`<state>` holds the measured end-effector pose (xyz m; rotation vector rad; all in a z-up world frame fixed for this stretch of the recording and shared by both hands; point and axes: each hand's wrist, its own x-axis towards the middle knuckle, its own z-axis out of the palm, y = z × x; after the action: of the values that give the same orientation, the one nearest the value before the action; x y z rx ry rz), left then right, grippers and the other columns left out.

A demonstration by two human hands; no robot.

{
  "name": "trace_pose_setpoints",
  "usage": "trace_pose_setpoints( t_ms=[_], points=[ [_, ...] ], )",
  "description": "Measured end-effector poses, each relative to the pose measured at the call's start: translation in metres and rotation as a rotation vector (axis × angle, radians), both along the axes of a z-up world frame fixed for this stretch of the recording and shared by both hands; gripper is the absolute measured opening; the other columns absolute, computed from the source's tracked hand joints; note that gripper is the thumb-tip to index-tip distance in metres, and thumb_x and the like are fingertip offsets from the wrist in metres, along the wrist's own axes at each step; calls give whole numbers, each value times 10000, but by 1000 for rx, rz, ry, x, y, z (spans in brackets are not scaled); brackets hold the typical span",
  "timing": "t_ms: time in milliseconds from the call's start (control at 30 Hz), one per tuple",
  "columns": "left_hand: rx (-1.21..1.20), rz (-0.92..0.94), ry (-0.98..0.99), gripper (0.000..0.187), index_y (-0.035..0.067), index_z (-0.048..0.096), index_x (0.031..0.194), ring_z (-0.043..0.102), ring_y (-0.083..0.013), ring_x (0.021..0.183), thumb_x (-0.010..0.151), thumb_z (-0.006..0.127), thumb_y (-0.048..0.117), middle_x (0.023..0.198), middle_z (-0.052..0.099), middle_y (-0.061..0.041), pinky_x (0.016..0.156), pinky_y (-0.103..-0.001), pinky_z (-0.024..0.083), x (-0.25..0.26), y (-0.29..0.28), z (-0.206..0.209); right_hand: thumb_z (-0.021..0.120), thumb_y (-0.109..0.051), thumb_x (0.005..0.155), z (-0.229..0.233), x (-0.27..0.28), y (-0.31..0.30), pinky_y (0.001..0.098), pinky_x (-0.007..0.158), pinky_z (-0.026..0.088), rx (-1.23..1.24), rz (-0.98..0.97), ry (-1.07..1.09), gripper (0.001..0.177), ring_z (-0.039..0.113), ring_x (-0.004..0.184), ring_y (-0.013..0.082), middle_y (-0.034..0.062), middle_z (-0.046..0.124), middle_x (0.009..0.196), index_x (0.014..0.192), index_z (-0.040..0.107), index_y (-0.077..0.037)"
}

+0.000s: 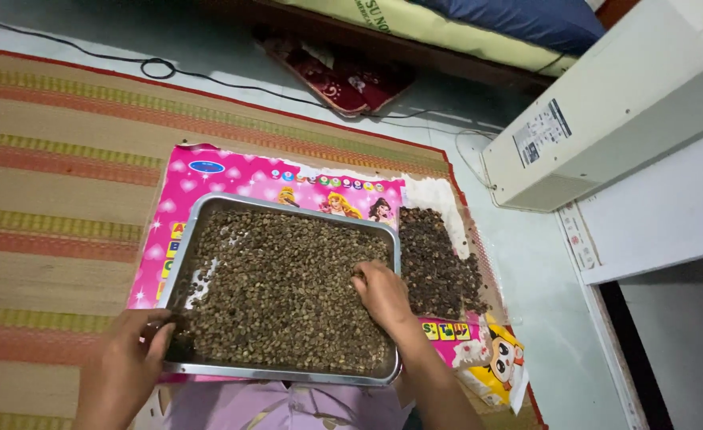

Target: Manually sorting coffee beans on a tray to remove defects or separate types.

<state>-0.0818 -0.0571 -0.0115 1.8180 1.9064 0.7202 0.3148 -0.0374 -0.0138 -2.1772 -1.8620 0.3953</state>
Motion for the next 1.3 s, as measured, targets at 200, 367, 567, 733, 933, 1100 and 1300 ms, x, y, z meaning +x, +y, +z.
trace_pose_setpoints(
  t_ms=[200, 367, 567, 733, 933, 1100, 1300],
  points=[
    [21, 27, -190, 215, 87, 732, 1104, 694, -210, 736, 892, 698, 88, 976, 720, -77, 663, -333, 570, -6, 9, 7, 718, -147, 854, -5, 7, -18, 318, 633, 521, 218, -11, 275, 76, 634, 644, 198, 34, 715, 792, 890, 755, -90],
    [54, -73, -79, 154, 64, 763, 997, 718, -275, 767, 864, 686, 81, 961, 758, -95, 717, -383, 569, 8, 38, 27, 675, -176, 920, -15, 12, -42, 291, 620, 494, 96, -198, 523, 125, 595, 648, 154, 32, 698, 760, 956, 727, -68],
    [30, -342, 253, 280, 57, 677, 1096, 710, -376, 805, 843, 571, -1, 1012, 689, -159, 750, -484, 604, 36, 82, -13, 612, -32, 965, -19, 19, -69, 246, 468, 362, 68, -285, 1201, 64, 460, 540, 117, 119, 679, 803, 1003, 640, 10],
    [165, -366, 377, 114, 10, 674, 907, 669, -318, 697, 894, 564, 37, 991, 667, -173, 639, -459, 612, 33, 91, 4, 525, 125, 906, -35, 50, -84, 218, 432, 342, 135, -224, 1725, 205, 421, 525, 95, 165, 616, 831, 1086, 564, 36],
    [190, -489, 794, 142, 142, 761, 1004, 632, -219, 960, 872, 717, 113, 1117, 723, -96, 907, -375, 550, 17, 102, -11, 541, -27, 997, 30, 59, -88, 235, 546, 474, 634, -492, 1199, 143, 551, 645, 113, 66, 653, 846, 1084, 648, -61],
    [195, -618, 942, 211, 119, 783, 878, 489, -292, 1016, 874, 603, 229, 1129, 599, -141, 931, -452, 383, 27, 99, -19, 612, -124, 915, 20, 85, -70, 481, 1113, 427, 292, -394, 48, 296, 487, 1388, 324, 127, 506, 1519, 1188, 704, -55],
    [353, -622, 908, 197, 124, 772, 840, 508, -296, 1041, 850, 606, 230, 1090, 629, -126, 917, -457, 394, 25, 102, -29, 601, -49, 937, 45, 53, -83, 455, 1040, 502, 365, -423, 164, 260, 564, 1291, 311, 155, 585, 1431, 1173, 708, -28]
  ],
)
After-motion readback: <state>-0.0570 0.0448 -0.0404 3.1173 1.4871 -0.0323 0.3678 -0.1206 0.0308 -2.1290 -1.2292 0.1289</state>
